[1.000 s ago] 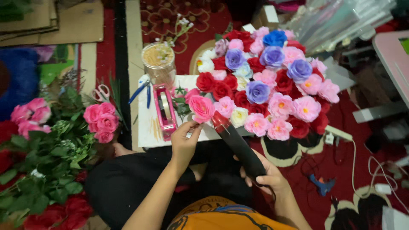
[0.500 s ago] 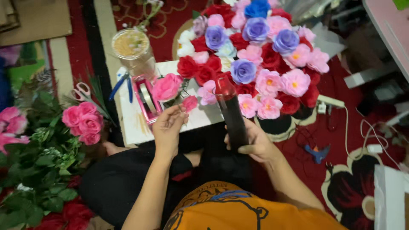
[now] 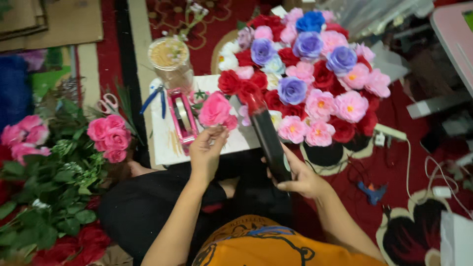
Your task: The person assembles a bouquet by hand and using a heat tool, attaching pink flowers to stems and placing them into an arrangement of red, purple, and white flowers.
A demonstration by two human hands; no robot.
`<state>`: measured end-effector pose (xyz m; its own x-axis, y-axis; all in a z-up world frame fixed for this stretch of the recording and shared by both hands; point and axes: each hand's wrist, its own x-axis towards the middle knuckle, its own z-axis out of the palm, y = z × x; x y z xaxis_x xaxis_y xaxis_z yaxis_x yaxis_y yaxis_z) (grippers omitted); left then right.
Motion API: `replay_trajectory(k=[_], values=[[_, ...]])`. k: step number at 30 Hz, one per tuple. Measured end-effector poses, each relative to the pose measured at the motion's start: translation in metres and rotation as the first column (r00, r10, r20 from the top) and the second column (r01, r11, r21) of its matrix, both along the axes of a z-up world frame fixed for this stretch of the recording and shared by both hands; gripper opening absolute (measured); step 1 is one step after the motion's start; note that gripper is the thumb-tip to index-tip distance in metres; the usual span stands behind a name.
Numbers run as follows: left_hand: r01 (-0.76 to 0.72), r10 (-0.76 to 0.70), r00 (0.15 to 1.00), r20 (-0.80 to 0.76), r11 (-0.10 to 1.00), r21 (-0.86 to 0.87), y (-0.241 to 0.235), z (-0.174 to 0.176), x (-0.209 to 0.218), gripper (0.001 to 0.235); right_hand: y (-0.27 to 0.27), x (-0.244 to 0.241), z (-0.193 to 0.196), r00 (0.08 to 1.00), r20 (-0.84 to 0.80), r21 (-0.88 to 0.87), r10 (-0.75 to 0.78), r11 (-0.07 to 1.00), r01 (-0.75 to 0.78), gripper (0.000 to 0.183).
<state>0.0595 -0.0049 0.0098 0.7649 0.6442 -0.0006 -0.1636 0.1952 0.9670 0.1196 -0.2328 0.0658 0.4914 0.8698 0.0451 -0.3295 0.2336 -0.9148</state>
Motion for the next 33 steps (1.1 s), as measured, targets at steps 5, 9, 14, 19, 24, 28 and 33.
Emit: replay_trajectory(k=[5,9,14,19,24,28,33], values=[[-0.013,0.011,1.0,0.009,0.984,0.176,0.004,0.009,-0.005,0.017,-0.018,-0.008,-0.008,1.0,-0.017,-0.078,0.022,0.997,-0.023,0.099],[-0.042,0.033,0.999,0.031,0.939,0.341,0.011,0.024,-0.006,0.012,-0.035,-0.013,-0.015,0.996,0.003,-0.186,0.088,0.979,-0.086,0.104],[-0.089,0.047,0.986,0.158,0.959,0.27,0.013,0.018,-0.002,0.014,-0.041,-0.015,-0.022,0.981,0.053,-0.208,0.187,0.963,-0.172,0.098],[-0.088,0.027,0.984,0.176,0.933,0.348,0.019,0.022,-0.003,0.016,-0.04,-0.014,-0.022,0.971,0.071,-0.225,0.228,0.952,-0.208,0.093],[-0.107,0.021,0.976,0.218,0.915,0.388,0.021,0.023,-0.006,0.01,-0.036,-0.014,-0.023,0.975,0.094,-0.246,0.202,0.953,-0.174,0.09],[-0.031,-0.07,0.966,0.248,0.924,0.381,0.02,0.028,-0.01,0.031,-0.019,-0.021,-0.003,0.976,0.151,-0.267,0.155,0.957,-0.111,0.079],[-0.085,-0.081,0.966,0.246,0.799,0.596,0.028,0.004,-0.01,0.032,-0.013,-0.019,0.002,0.989,0.144,-0.226,0.029,0.974,0.004,0.079]])
